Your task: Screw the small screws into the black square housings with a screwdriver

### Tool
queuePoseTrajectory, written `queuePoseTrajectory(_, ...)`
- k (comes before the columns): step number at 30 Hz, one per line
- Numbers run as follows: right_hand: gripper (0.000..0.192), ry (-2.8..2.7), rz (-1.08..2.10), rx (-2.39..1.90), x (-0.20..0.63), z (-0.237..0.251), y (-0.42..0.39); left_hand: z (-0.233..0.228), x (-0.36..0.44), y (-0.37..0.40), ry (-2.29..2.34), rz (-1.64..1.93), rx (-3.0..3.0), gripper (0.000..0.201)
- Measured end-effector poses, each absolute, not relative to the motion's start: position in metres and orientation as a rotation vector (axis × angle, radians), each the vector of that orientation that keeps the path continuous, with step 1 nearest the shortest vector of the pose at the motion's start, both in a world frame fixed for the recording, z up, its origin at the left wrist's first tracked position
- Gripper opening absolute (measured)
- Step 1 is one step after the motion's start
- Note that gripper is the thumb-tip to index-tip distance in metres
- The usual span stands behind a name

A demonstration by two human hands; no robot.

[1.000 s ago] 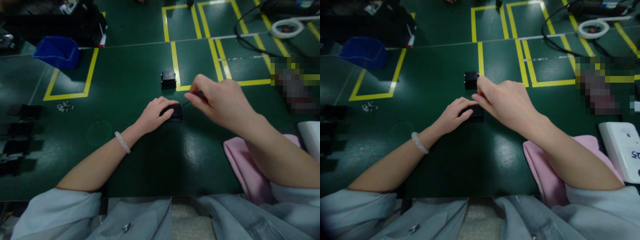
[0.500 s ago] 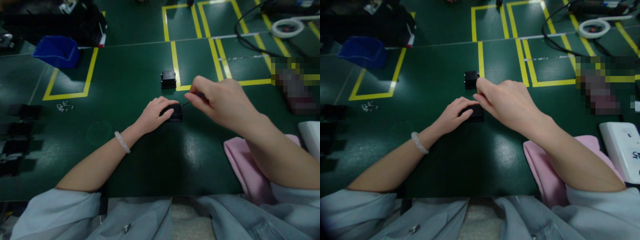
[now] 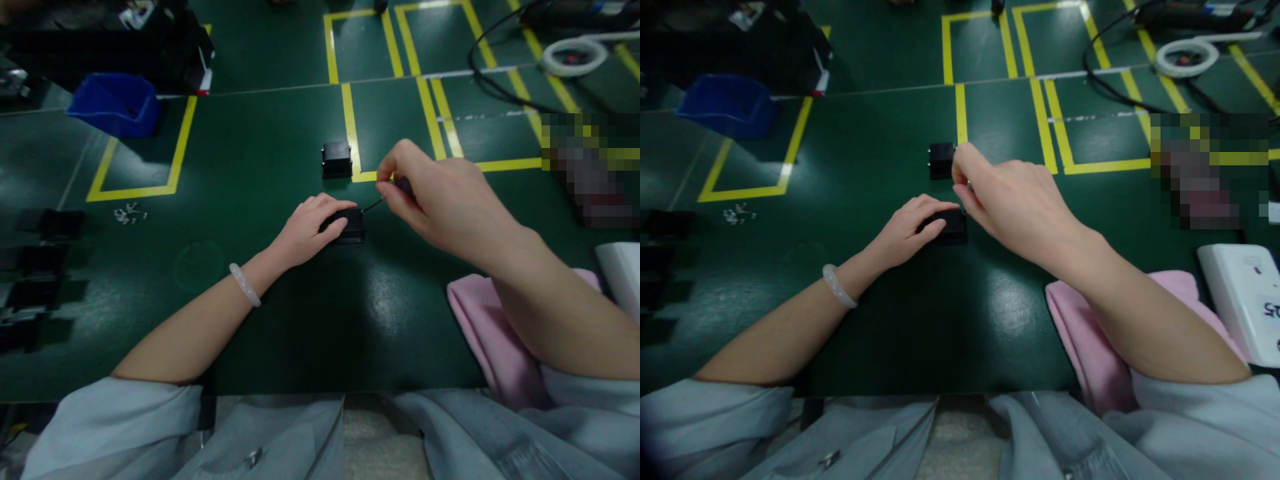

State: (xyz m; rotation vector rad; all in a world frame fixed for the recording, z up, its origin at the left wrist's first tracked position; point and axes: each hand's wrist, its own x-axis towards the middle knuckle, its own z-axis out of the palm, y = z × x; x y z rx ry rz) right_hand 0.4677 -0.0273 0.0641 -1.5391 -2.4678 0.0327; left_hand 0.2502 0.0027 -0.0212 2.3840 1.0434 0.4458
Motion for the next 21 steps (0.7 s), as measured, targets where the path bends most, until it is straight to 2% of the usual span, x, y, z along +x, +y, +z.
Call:
queuePoseTrajectory(4,0.033,-2.455,0.107,-1.516,0.4679,0.0661,-0.0278,-0.0212,0.2505,0.0032,1.042,0.448,2.387,0.041)
queuePoseTrajectory(9,0.036,-2.49,-0.004,-1.563,0.4673,0.0658,-0.0271,-0.0205,0.2512,0.0033,1.048,0.444,2.39,0.041)
queuePoseTrajectory(16,0.03,-2.447,0.063,-1.488,0.468,0.0643,-0.0268,-0.0206,0.2508,0.003,1.044,0.441,2.386,0.042)
queuePoseTrajectory(21,0.036,-2.469,0.05,-1.572,0.4685,0.0664,-0.0275,-0.0211,0.2504,0.0031,1.033,0.462,2.381,0.041)
